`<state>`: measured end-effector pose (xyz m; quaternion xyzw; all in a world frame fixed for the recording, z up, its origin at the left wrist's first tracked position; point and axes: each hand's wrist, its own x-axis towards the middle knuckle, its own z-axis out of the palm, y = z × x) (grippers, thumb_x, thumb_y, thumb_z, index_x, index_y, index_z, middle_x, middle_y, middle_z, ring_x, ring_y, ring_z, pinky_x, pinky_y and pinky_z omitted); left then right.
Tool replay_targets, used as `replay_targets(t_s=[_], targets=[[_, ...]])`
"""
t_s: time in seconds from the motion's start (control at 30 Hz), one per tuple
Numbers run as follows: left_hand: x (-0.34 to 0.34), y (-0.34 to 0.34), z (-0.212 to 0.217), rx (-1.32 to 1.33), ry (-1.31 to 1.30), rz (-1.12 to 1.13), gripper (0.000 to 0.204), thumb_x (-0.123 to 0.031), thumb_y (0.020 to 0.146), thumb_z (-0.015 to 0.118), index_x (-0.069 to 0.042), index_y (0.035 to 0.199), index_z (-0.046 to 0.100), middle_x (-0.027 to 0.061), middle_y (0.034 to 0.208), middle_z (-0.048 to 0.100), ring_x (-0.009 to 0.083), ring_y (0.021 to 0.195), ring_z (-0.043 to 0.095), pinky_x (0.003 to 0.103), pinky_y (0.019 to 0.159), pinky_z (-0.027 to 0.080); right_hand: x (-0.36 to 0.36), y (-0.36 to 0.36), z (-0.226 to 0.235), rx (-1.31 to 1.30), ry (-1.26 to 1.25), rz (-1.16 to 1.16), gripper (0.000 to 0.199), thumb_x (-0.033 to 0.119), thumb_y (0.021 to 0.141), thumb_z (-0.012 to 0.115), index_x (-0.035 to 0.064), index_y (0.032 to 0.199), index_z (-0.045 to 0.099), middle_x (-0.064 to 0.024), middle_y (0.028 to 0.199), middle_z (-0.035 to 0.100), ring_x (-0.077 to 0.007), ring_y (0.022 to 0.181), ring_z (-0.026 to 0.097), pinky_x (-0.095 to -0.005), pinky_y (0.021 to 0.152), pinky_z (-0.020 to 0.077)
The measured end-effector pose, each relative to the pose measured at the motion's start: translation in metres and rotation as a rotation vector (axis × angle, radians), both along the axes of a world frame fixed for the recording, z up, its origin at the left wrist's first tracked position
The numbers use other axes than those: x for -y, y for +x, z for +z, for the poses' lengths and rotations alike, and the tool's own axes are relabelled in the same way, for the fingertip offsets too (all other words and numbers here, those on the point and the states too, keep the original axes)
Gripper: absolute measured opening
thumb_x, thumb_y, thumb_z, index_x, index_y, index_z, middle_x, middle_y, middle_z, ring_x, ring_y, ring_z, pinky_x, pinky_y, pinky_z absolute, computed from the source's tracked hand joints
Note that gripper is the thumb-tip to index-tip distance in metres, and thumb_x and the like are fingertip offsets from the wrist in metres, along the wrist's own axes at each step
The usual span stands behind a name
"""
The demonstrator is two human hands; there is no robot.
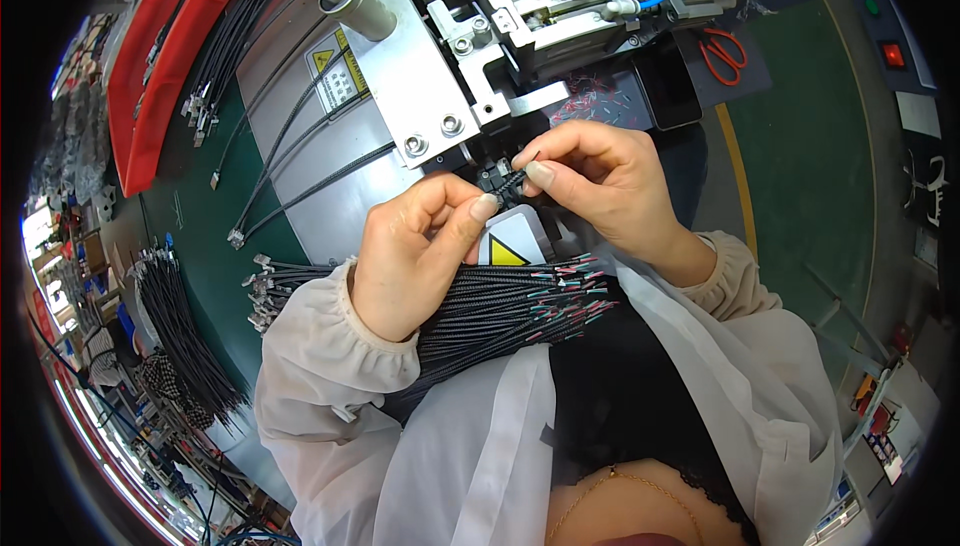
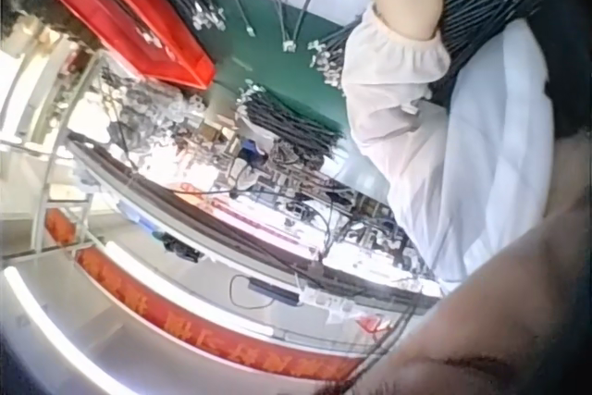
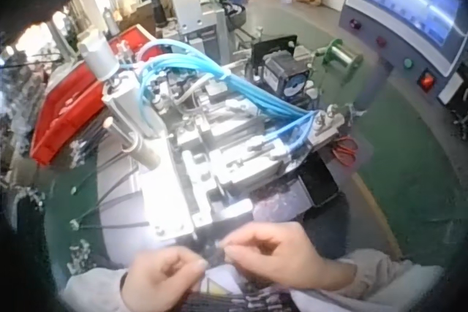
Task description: The person presses a touchscreen control panel on a machine, then repeatedly positions the ends of cables into the machine's processing slot by hand.
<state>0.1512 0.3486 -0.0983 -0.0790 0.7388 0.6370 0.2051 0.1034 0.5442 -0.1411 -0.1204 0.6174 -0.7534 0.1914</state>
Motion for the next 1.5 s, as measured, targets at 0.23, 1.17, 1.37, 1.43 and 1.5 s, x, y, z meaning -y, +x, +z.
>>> replay_targets(t_s=[0.23, 1.17, 1.37, 1.43, 1.5], targets=[[-0.005, 0.002, 0.000, -0.181, -0.089, 0.078, 0.008, -0.002, 0.085, 0.067, 0.002, 0.086, 0.061, 0.0017, 0.067, 0.061, 0.0035, 0.061, 0.053, 0.019, 0.056, 0.043, 0.000, 0.002, 0.000, 0.019, -0.006, 0.037, 0.013, 0.005, 0.090, 0.060, -0.0017, 0.097, 0.067, -0.0039, 0.080, 0.069, -0.0033, 0.070, 0.061, -0.0165, 0.060, 0.0462], [-0.004, -0.007, -0.013, -0.880, -0.569, -0.150, 0.013, 0.002, 0.075, 0.073, 0.000, 0.082, 0.062, 0.0079, 0.068, 0.060, 0.0187, 0.052, 0.056, 0.029, 0.048, 0.042, 0.005, 0.002, -0.003, -0.052, 0.180, 0.019, 0.006, 0.005, 0.085, 0.065, 0.0007, 0.083, 0.061, 0.0043, 0.069, 0.056, -0.0001, 0.060, 0.042, -0.0187, 0.052, 0.0352], [-0.001, -0.011, -0.019, -1.037, -0.806, -0.218, 0.016, -0.007, 0.071, 0.073, -0.008, 0.078, 0.058, 0.0024, 0.065, 0.055, 0.0184, 0.055, 0.054, 0.030, 0.049, 0.042, 0.005, 0.001, -0.008, -0.246, 0.333, -0.013, 0.003, 0.000, 0.082, 0.065, 0.0006, 0.083, 0.062, 0.0046, 0.072, 0.051, -0.0021, 0.064, 0.038, -0.0179, 0.056, 0.0330], [-0.001, -0.010, -0.016, -1.002, -0.808, -0.235, 0.017, -0.003, 0.070, 0.074, -0.006, 0.080, 0.060, 0.0049, 0.068, 0.058, 0.0207, 0.057, 0.056, 0.031, 0.051, 0.044, 0.006, 0.001, -0.010, -0.263, 0.343, -0.023, 0.006, 0.002, 0.079, 0.067, 0.0011, 0.082, 0.062, 0.0013, 0.070, 0.054, -0.0054, 0.061, 0.042, -0.0209, 0.055, 0.0357], [-0.001, -0.010, -0.015, -0.966, -0.812, -0.250, 0.018, 0.000, 0.069, 0.075, -0.004, 0.082, 0.062, 0.0073, 0.071, 0.062, 0.0229, 0.059, 0.058, 0.032, 0.053, 0.045, 0.007, 0.000, -0.013, -0.281, 0.350, -0.032, 0.009, 0.005, 0.077, 0.068, 0.0015, 0.082, 0.062, -0.0020, 0.069, 0.057, -0.0087, 0.058, 0.045, -0.0239, 0.053, 0.0384]])
